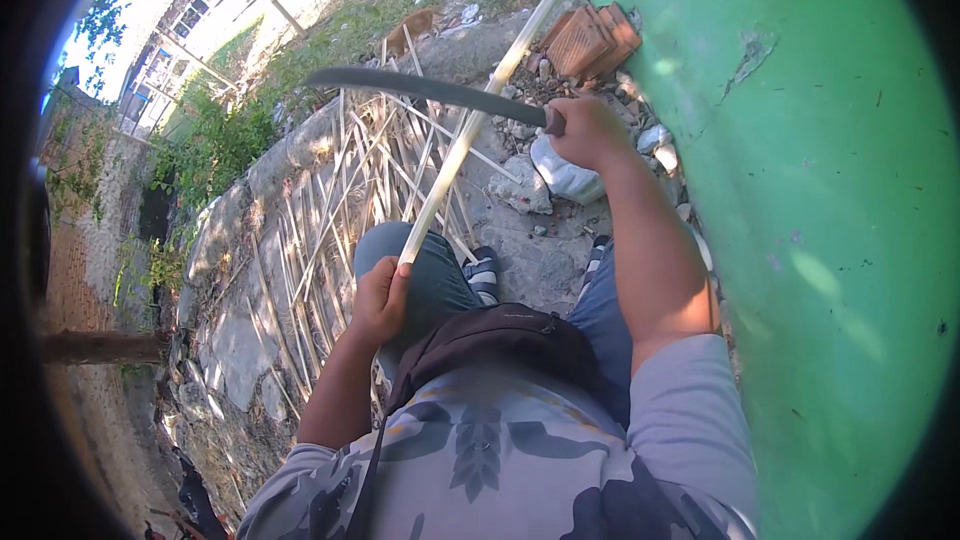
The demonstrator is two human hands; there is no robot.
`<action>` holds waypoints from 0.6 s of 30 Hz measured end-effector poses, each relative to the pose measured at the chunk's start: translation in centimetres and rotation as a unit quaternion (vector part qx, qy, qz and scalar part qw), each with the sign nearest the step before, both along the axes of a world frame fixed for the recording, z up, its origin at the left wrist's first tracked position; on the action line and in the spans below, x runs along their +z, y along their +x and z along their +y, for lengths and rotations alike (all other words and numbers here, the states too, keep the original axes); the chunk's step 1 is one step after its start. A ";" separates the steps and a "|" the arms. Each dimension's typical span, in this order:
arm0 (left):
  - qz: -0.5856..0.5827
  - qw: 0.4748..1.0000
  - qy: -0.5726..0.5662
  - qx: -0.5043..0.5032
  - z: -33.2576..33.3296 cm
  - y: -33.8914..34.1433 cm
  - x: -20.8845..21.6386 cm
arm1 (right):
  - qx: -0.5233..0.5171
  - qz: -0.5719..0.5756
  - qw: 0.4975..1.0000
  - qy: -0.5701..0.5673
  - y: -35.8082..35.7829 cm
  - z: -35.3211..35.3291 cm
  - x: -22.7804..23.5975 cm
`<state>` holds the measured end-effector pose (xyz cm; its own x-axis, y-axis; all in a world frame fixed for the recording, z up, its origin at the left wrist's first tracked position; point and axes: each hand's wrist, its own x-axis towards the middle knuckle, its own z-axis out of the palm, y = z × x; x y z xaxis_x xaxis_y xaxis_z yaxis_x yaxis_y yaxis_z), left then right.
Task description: The person shaves bamboo sticks using a machete while holding them by hand.
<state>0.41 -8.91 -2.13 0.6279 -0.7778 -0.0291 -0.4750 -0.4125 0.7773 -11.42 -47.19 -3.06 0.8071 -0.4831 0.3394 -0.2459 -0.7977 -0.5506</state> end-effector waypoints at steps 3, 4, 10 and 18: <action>-0.050 0.998 -0.029 -0.029 -0.2 -0.2 -0.2 | -0.114 0.049 0.981 0.146 -0.1 -1.9 -0.2; -0.050 0.998 -0.030 -0.028 -0.1 -0.3 -0.2 | -0.117 0.010 0.984 0.134 -0.1 -1.4 -0.3; -0.029 0.999 -0.032 -0.009 0.3 -0.2 -0.4 | 0.012 0.002 1.000 0.011 0.2 1.6 1.6; 0.001 1.000 -0.021 -0.020 0.4 0.0 0.1 | -0.084 0.019 0.990 0.114 -0.6 -2.4 0.7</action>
